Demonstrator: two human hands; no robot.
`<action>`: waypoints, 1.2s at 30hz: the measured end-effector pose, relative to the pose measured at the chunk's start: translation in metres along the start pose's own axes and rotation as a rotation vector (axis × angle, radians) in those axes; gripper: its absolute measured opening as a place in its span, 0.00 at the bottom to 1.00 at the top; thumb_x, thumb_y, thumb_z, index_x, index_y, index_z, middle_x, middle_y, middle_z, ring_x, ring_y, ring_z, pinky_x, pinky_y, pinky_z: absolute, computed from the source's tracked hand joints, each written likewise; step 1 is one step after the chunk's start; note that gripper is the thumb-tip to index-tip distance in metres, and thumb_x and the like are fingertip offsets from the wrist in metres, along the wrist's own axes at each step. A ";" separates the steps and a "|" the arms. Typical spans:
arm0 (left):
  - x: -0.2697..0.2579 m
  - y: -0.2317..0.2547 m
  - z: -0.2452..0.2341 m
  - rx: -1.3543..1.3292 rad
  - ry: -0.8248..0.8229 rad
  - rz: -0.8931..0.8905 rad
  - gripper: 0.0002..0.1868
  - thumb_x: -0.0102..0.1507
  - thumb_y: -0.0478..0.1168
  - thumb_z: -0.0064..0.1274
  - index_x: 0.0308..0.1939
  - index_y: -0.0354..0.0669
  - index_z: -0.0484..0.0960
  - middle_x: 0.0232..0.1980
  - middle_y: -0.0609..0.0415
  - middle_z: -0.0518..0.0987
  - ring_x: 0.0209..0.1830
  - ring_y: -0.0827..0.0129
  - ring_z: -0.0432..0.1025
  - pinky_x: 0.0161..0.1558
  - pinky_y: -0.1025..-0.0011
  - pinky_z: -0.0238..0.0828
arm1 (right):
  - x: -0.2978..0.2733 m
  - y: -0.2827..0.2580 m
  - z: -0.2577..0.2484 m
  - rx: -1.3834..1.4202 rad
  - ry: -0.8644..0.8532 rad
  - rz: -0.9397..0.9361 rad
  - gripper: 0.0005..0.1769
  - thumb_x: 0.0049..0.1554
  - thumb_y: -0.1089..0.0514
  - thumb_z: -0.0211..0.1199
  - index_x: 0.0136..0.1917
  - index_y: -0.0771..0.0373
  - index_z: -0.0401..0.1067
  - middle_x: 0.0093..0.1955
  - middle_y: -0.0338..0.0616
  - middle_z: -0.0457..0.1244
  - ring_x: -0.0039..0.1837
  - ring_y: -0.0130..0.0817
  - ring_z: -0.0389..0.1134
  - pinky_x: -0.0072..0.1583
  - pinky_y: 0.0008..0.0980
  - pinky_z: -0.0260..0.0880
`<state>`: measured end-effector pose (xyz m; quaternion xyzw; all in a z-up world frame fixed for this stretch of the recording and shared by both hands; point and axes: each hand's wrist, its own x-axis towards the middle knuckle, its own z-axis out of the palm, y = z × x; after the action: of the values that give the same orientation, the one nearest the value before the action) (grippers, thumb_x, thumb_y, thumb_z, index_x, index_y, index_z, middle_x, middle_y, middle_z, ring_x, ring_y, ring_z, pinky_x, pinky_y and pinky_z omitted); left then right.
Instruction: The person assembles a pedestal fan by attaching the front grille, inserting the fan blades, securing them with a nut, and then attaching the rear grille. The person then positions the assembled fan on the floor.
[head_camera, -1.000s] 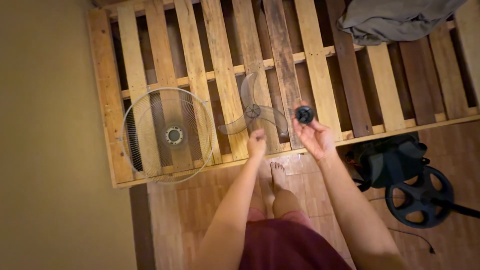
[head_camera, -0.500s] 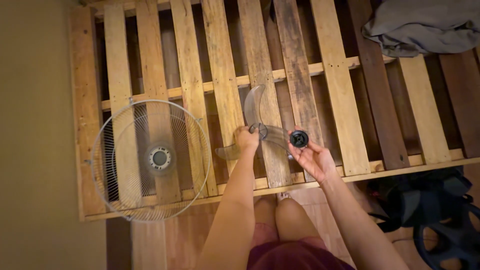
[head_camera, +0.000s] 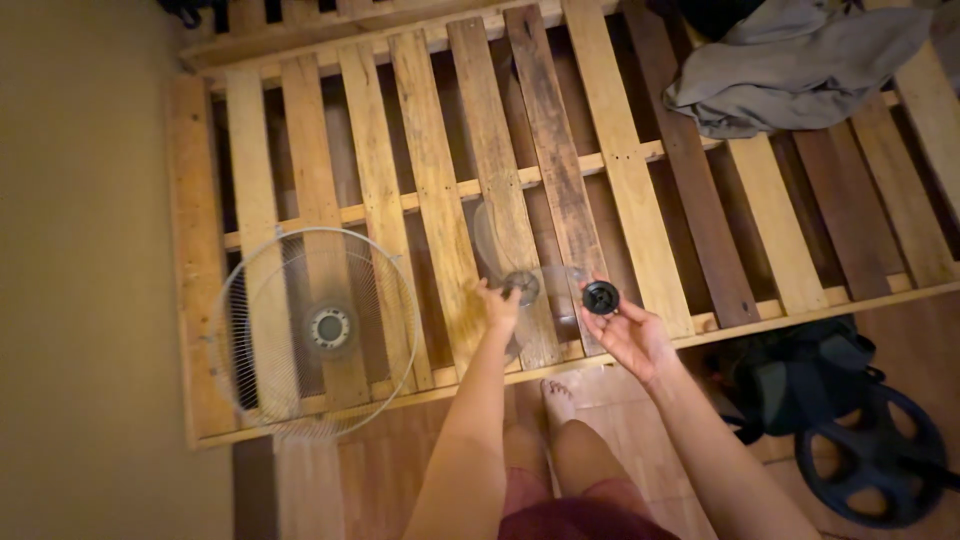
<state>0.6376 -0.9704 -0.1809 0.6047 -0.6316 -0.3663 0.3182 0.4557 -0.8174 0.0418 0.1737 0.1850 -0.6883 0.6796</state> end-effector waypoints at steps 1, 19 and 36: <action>-0.008 0.018 -0.007 -0.093 -0.045 -0.075 0.34 0.55 0.47 0.60 0.58 0.34 0.66 0.48 0.40 0.77 0.46 0.52 0.76 0.49 0.62 0.70 | -0.015 0.001 0.009 0.014 -0.012 -0.007 0.24 0.63 0.58 0.46 0.72 0.62 0.59 0.70 0.56 0.57 0.67 0.48 0.61 0.67 0.43 0.62; -0.263 0.364 -0.137 -1.055 -0.669 -0.445 0.22 0.63 0.38 0.50 0.61 0.44 0.68 0.52 0.57 0.78 0.48 0.71 0.74 0.41 0.70 0.73 | -0.334 -0.006 0.083 0.214 -0.254 -0.445 0.24 0.64 0.58 0.50 0.73 0.64 0.61 0.69 0.58 0.59 0.65 0.54 0.61 0.67 0.41 0.65; -0.602 0.391 -0.037 -1.067 -0.828 -0.350 0.23 0.65 0.36 0.47 0.63 0.47 0.60 0.56 0.53 0.76 0.49 0.71 0.73 0.40 0.72 0.70 | -0.629 -0.053 -0.099 0.134 -0.244 -0.509 0.25 0.65 0.55 0.50 0.74 0.64 0.60 0.69 0.57 0.59 0.64 0.51 0.63 0.65 0.40 0.66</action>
<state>0.5015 -0.3728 0.1952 0.2690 -0.3279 -0.8729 0.2411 0.4120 -0.2206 0.2652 0.0822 0.0937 -0.8632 0.4892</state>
